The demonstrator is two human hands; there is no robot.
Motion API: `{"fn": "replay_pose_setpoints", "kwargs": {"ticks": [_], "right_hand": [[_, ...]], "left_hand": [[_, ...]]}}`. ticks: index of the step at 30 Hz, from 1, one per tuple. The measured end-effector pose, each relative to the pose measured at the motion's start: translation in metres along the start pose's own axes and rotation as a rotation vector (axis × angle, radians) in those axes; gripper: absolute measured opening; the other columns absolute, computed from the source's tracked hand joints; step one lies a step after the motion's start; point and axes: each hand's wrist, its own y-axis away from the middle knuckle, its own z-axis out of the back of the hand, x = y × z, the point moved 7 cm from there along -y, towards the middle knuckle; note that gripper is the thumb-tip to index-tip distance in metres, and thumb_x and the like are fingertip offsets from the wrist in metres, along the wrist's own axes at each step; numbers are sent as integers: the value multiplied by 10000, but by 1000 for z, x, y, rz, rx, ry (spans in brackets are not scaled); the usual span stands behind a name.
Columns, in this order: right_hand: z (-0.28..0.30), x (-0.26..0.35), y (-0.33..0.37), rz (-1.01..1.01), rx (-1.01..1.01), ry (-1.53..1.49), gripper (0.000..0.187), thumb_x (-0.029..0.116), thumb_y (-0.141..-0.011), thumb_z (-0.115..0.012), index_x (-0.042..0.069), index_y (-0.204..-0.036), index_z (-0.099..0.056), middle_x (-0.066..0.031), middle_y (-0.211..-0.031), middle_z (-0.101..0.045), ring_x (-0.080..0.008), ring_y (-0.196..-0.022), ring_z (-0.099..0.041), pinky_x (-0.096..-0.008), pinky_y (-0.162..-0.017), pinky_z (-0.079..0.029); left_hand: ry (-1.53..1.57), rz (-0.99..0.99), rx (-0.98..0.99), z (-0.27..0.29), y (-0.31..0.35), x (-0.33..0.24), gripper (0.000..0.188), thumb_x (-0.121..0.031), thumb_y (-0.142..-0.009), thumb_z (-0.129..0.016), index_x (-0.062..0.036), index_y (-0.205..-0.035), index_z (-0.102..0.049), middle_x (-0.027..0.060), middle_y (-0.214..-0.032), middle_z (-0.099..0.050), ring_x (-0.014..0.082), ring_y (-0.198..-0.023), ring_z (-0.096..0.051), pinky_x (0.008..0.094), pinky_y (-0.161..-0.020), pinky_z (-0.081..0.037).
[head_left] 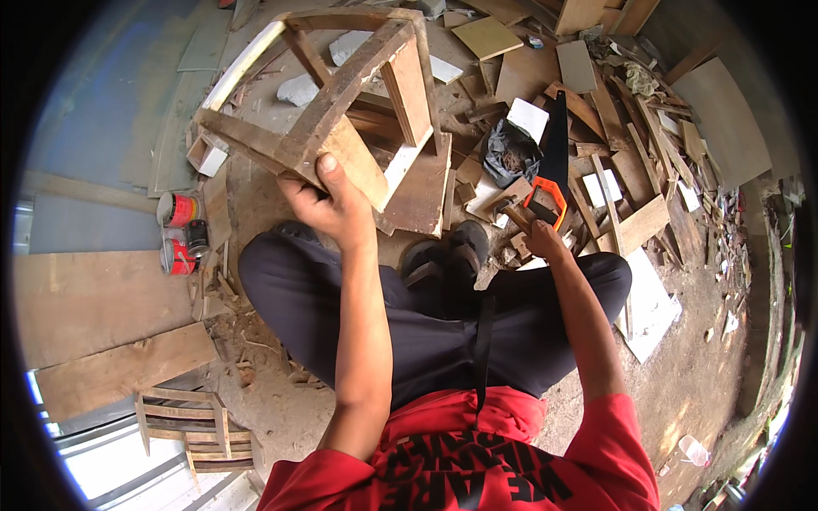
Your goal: The person assembles a small wooden stool by fitting wooden pieces together and securing them with nails. They use a hammer to drive nails into the joints and attach a flat wooden seat to the frame.
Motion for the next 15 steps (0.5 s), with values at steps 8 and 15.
{"fn": "replay_pose_setpoints", "kwargs": {"ticks": [8,15], "right_hand": [[-4,-14,-2,23,-54,-11,356,267,-813,-760,-33,-945,-623,-242,-991,-644,-435,-984,-635,-482,-866,-515],[49,21,14,-15,-89,54,395,369,-850,-718,26,-1035,-660,-224,-910,-694,-400,-884,-691,-508,-760,-555]], "left_hand": [[-29,2,19,-15,29,-8,616,-410,-989,-626,91,-1278,-414,185,-1185,-590,221,-1063,-601,357,-907,-482],[-61,68,38,5,48,7,688,-479,-991,-590,128,-1294,-476,219,-1278,-568,252,-1147,-574,386,-971,-461]]}}
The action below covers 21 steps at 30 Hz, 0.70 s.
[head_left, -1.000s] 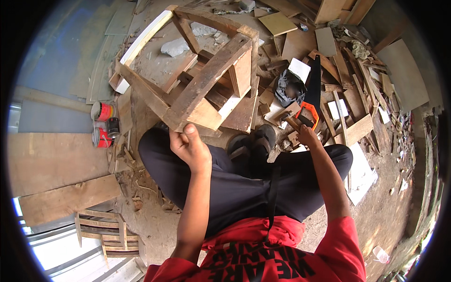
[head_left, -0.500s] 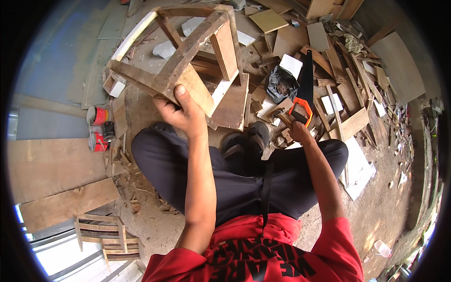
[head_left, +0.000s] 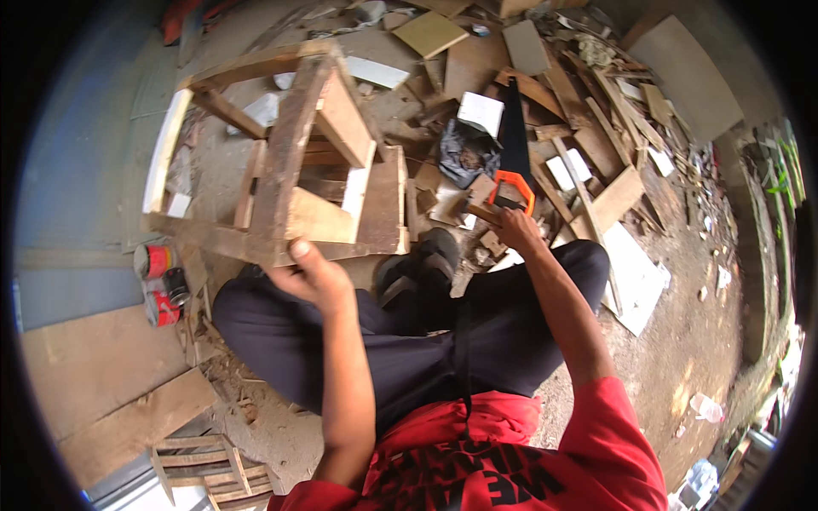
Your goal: The person assembles a small wooden stool by fitting wooden pieces together and securing them with nails. They use a hammer to drive nails into the joints and attach a flat wooden seat to the frame.
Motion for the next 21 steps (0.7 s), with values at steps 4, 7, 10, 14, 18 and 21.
{"fn": "replay_pose_setpoints", "kwargs": {"ticks": [4,7,10,14,18,21], "right_hand": [[1,8,-15,85,94,49,432,320,-888,-677,171,-1290,-623,-193,-1006,-713,-367,-967,-704,-490,-828,-567],[-10,-14,-33,71,148,170,412,351,-890,-676,147,-1247,-655,-193,-1017,-716,-368,-986,-698,-483,-848,-560],[-25,-31,-57,39,37,-2,389,362,-885,-675,95,-1168,-694,-206,-1013,-718,-382,-1001,-690,-475,-848,-555],[-18,-15,-84,95,-24,-172,329,315,-872,-687,48,-1065,-701,-228,-986,-713,-402,-970,-689,-490,-842,-550],[1,-18,-113,16,-197,-254,179,215,-871,-658,47,-908,-709,-226,-905,-706,-411,-888,-689,-482,-765,-550],[-3,-42,-141,-18,-332,-250,149,160,-887,-606,64,-870,-718,-236,-857,-688,-416,-858,-681,-487,-755,-548]], "left_hand": [[-37,73,148,0,2,11,601,-427,-1001,-591,132,-1214,-526,189,-1173,-625,210,-1039,-615,340,-899,-490],[-59,198,230,1,21,34,503,-359,-1005,-608,128,-1117,-556,138,-1036,-656,166,-930,-620,308,-835,-491],[-65,173,296,-2,33,50,397,-277,-1022,-589,117,-1069,-557,100,-974,-639,150,-876,-598,306,-792,-482],[-39,134,216,2,36,51,336,-187,-1010,-597,135,-1097,-561,128,-1030,-654,162,-908,-608,314,-805,-492],[-83,217,265,6,40,54,443,-210,-1030,-580,145,-1275,-476,206,-1247,-592,211,-1096,-594,347,-949,-475],[-129,340,334,-4,46,41,404,-175,-1012,-616,135,-1246,-507,183,-1222,-613,201,-1084,-598,339,-951,-469]]}}
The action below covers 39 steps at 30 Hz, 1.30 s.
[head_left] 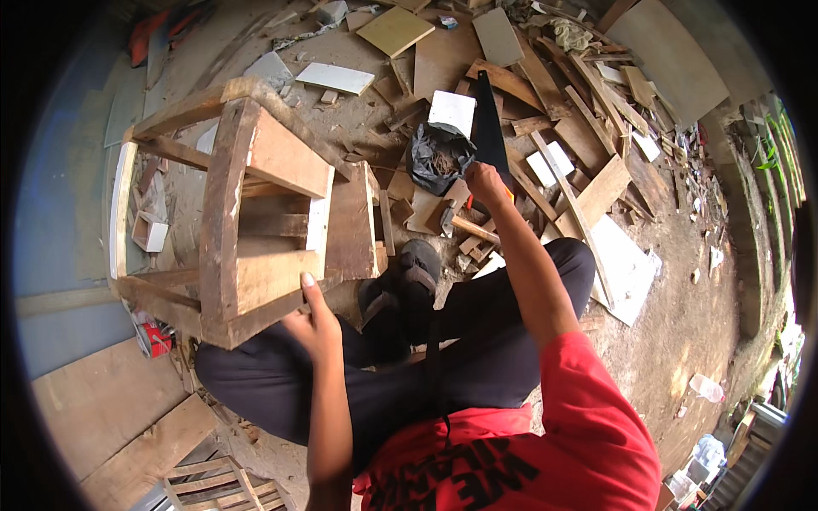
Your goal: The person assembles a small wooden stool by fitting wooden pieces together and securing them with nails. They use a hammer to drive nails into the joints and attach a flat wooden seat to the frame.
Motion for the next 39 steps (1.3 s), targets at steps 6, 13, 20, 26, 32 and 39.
{"fn": "replay_pose_setpoints", "kwargs": {"ticks": [6,13,20,26,32,39], "right_hand": [[-26,18,10,-32,-167,-117,164,163,-898,-638,86,-1020,-716,-223,-1026,-657,-422,-959,-656,-491,-816,-550],[-35,4,-1,-176,-105,-72,182,234,-901,-681,88,-1007,-704,-216,-1042,-645,-407,-981,-656,-492,-840,-548],[-29,-5,2,-109,-174,-186,131,179,-883,-685,70,-954,-700,-203,-965,-664,-408,-946,-658,-481,-828,-537],[-26,-9,6,-104,-144,-356,162,116,-878,-649,39,-1011,-699,-216,-952,-680,-408,-944,-657,-449,-805,-524],[-23,-21,7,-42,-259,-322,124,72,-872,-631,20,-968,-690,-221,-919,-668,-417,-934,-646,-461,-804,-523],[1,30,-7,99,-362,-310,88,45,-861,-628,24,-924,-687,-216,-910,-666,-421,-920,-640,-475,-812,-525]], "left_hand": [[-200,201,116,25,11,-26,463,-116,-932,-719,92,-1292,-514,195,-1292,-572,220,-1154,-569,375,-1042,-423],[-236,254,198,29,28,-40,618,-192,-906,-753,42,-1387,-444,218,-1403,-455,281,-1320,-450,453,-1098,-378],[-155,273,203,24,41,-35,657,-174,-934,-707,21,-1464,-370,198,-1457,-427,286,-1384,-397,436,-1114,-349],[70,434,161,17,45,-41,678,-156,-964,-675,45,-1489,-296,248,-1438,-432,248,-1360,-418,376,-1111,-360],[41,450,142,17,45,-36,641,-180,-994,-604,77,-1502,-311,175,-1563,-346,274,-1400,-421,418,-1098,-386],[639,979,-24,-12,77,15,489,-267,-968,-565,-30,-1391,-503,49,-1338,-533,189,-1267,-483,409,-1088,-365]]}}
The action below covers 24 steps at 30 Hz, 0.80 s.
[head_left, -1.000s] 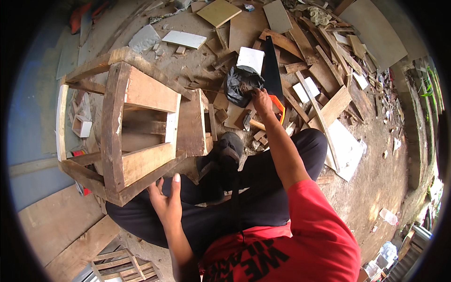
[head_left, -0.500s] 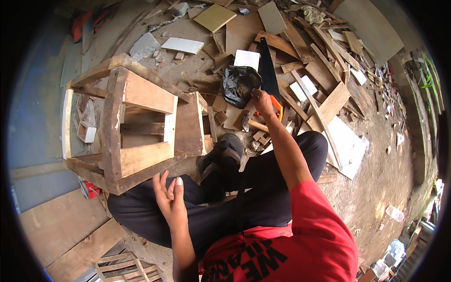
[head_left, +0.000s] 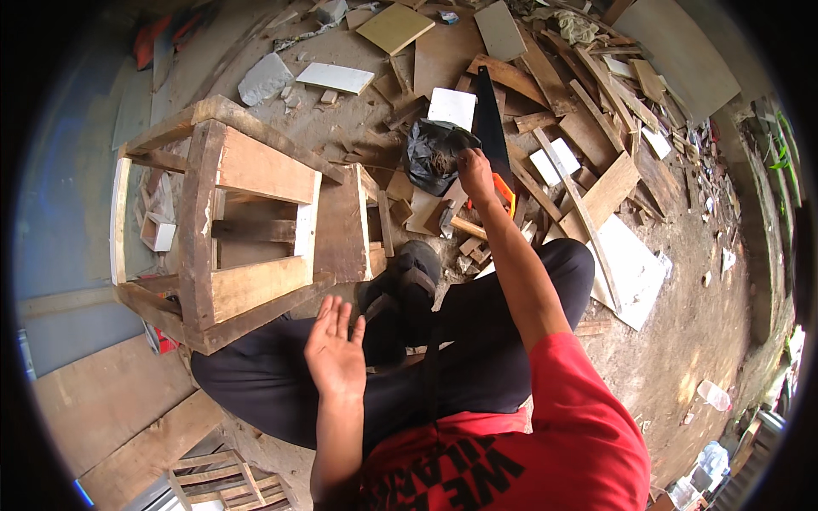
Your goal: The person assembles a small wooden stool by fitting wooden pieces together and securing them with nails. They use a hammer to drive nails into the joints and attach a flat wooden seat to the frame.
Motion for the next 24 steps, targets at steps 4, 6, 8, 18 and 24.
{"fn": "replay_pose_setpoints", "kwargs": {"ticks": [4,6,8,18,24], "right_hand": [[-22,-19,-8,1,164,118,104,87,-867,-626,25,-911,-697,-216,-921,-673,-427,-918,-647,-474,-814,-530],[-35,-39,-8,-22,258,141,117,106,-871,-623,27,-904,-702,-217,-921,-676,-430,-920,-650,-476,-818,-533],[-42,-49,-6,17,241,205,122,112,-869,-627,39,-922,-709,-224,-950,-677,-430,-929,-653,-479,-827,-537],[-63,-30,3,-22,485,263,270,219,-938,-548,43,-1104,-667,-238,-1223,-631,-387,-1097,-639,-486,-922,-521],[-50,-28,10,176,237,326,248,135,-908,-594,70,-1140,-650,-195,-1112,-620,-404,-965,-650,-506,-793,-537]], "left_hand": [[-33,-10,99,-40,-10,9,484,-255,-976,-557,-41,-1404,-486,41,-1324,-535,181,-1244,-490,398,-1060,-378],[-34,-17,178,-56,-11,7,473,-246,-978,-553,-46,-1402,-485,43,-1321,-537,181,-1239,-491,397,-1059,-378],[-32,-32,209,-64,-11,3,441,-238,-980,-549,-54,-1378,-503,45,-1311,-539,185,-1235,-491,396,-1053,-383],[-22,38,168,-46,-7,20,251,-210,-962,-581,-113,-1193,-591,10,-1155,-581,173,-1106,-541,374,-962,-436],[-44,70,189,-54,-8,27,212,-204,-950,-601,-126,-1147,-613,-8,-1099,-598,159,-1054,-551,357,-929,-430]]}}
